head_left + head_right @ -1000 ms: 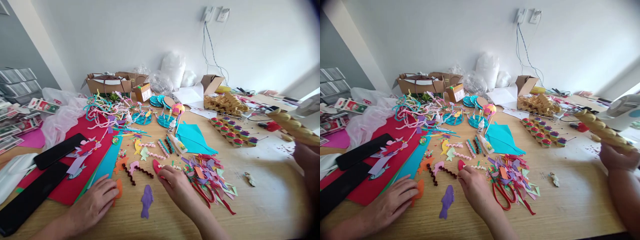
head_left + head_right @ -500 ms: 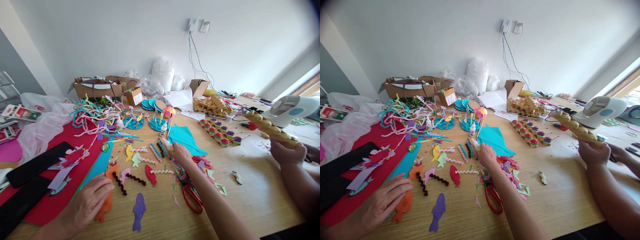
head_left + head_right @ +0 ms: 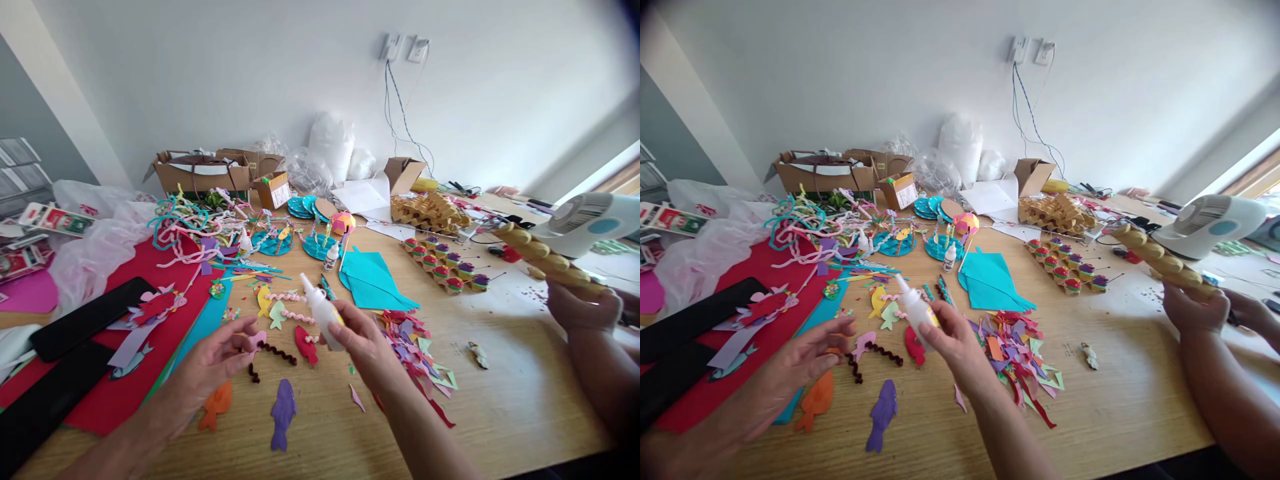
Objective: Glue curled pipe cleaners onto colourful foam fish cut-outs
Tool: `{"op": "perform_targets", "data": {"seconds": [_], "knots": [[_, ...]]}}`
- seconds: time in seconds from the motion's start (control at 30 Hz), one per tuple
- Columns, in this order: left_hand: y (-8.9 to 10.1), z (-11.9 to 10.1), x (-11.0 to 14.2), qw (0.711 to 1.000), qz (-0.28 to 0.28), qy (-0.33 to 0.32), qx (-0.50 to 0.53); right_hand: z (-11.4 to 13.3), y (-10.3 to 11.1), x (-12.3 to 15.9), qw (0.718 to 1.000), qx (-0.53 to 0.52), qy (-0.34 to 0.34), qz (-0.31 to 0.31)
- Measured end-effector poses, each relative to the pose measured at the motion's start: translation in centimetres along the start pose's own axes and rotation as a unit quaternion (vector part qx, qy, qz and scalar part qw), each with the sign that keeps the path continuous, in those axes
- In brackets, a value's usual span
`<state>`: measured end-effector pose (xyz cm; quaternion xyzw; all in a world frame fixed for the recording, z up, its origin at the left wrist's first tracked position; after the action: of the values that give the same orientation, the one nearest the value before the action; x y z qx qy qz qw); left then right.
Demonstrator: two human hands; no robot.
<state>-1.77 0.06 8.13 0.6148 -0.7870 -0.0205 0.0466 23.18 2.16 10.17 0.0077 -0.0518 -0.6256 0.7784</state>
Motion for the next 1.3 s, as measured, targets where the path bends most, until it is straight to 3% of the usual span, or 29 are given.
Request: {"op": "perform_targets", "data": {"seconds": [0.1,0.23,0.53,0.8,0.97,1.07,1.13,1.2,1.3], "knots": [[-3.1,-0.5,-0.8,0.994,0.019,0.021,0.108,-1.1,-3.5,0.5,0.983,-0.167,-0.048,0.060],[-5.1,-0.6,-1.7,0.974,0.011,0.000,0.227,-2.0,-5.8,0.6,0.964,-0.241,-0.074,0.087],[-5.4,-0.3,-1.1,0.910,-0.059,0.062,0.406,-2.7,-8.0,0.7,0.953,-0.304,-0.004,0.006],[-4.8,-0.4,-1.1,0.904,-0.089,0.040,0.415,-3.2,-9.7,0.0,0.930,-0.366,0.032,0.001],[-5.1,-0.8,-0.9,0.925,-0.078,0.016,0.373,-2.5,-10.2,-0.5,0.905,-0.425,0.006,-0.011],[-4.3,-0.6,-0.1,0.957,-0.020,0.016,0.289,-2.0,-9.2,-0.8,0.906,-0.422,0.005,-0.041],[-2.4,0.3,0.7,0.981,0.004,0.045,0.187,-1.6,-7.6,-0.8,0.924,-0.372,0.032,-0.078],[0.5,1.5,1.6,0.998,-0.028,0.038,0.051,-1.1,-6.2,-0.6,0.950,-0.293,0.060,-0.094],[4.2,2.9,3.0,0.980,-0.061,-0.050,-0.185,-1.0,-5.9,-0.2,0.981,-0.186,0.039,-0.021]]}}
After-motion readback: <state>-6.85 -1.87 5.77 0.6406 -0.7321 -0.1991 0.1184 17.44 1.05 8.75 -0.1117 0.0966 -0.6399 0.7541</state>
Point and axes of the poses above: each hand's wrist, its own x-axis away from the middle knuckle, its own y-axis out of the back of the hand, z = x × y, the point moved 3 cm from there along -x, towards the middle knuckle, and after that the axes turned 3 degrees about x, right-handed, at the moved point
